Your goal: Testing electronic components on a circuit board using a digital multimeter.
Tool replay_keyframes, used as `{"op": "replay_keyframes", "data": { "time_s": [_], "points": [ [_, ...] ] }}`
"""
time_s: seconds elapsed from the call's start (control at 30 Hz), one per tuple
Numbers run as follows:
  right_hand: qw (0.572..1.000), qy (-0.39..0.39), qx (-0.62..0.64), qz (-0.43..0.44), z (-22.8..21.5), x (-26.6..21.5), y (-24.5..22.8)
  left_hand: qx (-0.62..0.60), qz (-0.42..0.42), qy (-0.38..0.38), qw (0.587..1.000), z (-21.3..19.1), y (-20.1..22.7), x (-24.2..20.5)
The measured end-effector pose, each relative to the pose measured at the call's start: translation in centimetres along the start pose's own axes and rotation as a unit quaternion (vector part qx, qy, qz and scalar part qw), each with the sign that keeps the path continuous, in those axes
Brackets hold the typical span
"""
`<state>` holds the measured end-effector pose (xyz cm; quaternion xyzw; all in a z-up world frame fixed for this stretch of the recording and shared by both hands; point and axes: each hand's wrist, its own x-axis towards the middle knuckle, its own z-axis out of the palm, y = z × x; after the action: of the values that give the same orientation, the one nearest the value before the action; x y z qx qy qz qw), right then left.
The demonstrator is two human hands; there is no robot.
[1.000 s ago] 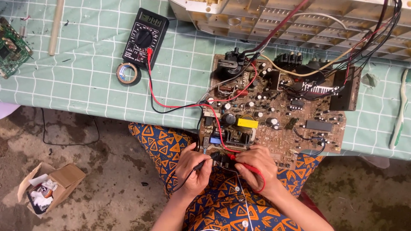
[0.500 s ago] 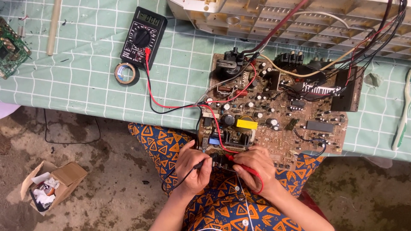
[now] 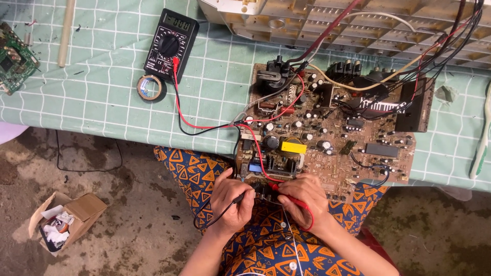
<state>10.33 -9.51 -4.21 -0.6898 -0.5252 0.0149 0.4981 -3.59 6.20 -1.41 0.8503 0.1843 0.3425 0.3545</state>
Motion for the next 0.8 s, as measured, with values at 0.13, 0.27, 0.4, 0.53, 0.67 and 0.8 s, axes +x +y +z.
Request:
{"op": "replay_keyframes", "data": {
  "time_s": [0.13, 0.27, 0.4, 0.53, 0.67, 0.8],
  "points": [
    [1.0, 0.004, -0.002, -0.002, 0.17, -0.37, 0.36, -0.011, 0.001, 0.013, 1.0, -0.26, 0.03, 0.15],
    [1.0, 0.008, -0.006, -0.005, 0.27, -0.4, 0.47, -0.012, -0.007, 0.031, 0.999, -0.36, -0.55, -0.29],
    [1.0, 0.01, -0.015, -0.008, 0.4, -0.54, 0.5, -0.001, -0.011, 0.027, 1.0, -0.62, -0.75, -0.36],
    [1.0, 0.002, -0.015, -0.006, 0.12, -0.01, 0.0, -0.004, -0.008, 0.022, 1.0, -0.46, -0.79, -0.32],
    [1.0, -0.001, -0.01, -0.001, -0.09, 0.35, -0.26, 0.0, -0.005, 0.008, 1.0, -0.39, -0.77, -0.23],
    [1.0, -0.004, -0.003, 0.002, -0.1, 0.18, -0.16, -0.005, -0.002, 0.013, 1.0, -0.5, -0.68, -0.33]
  ]
}}
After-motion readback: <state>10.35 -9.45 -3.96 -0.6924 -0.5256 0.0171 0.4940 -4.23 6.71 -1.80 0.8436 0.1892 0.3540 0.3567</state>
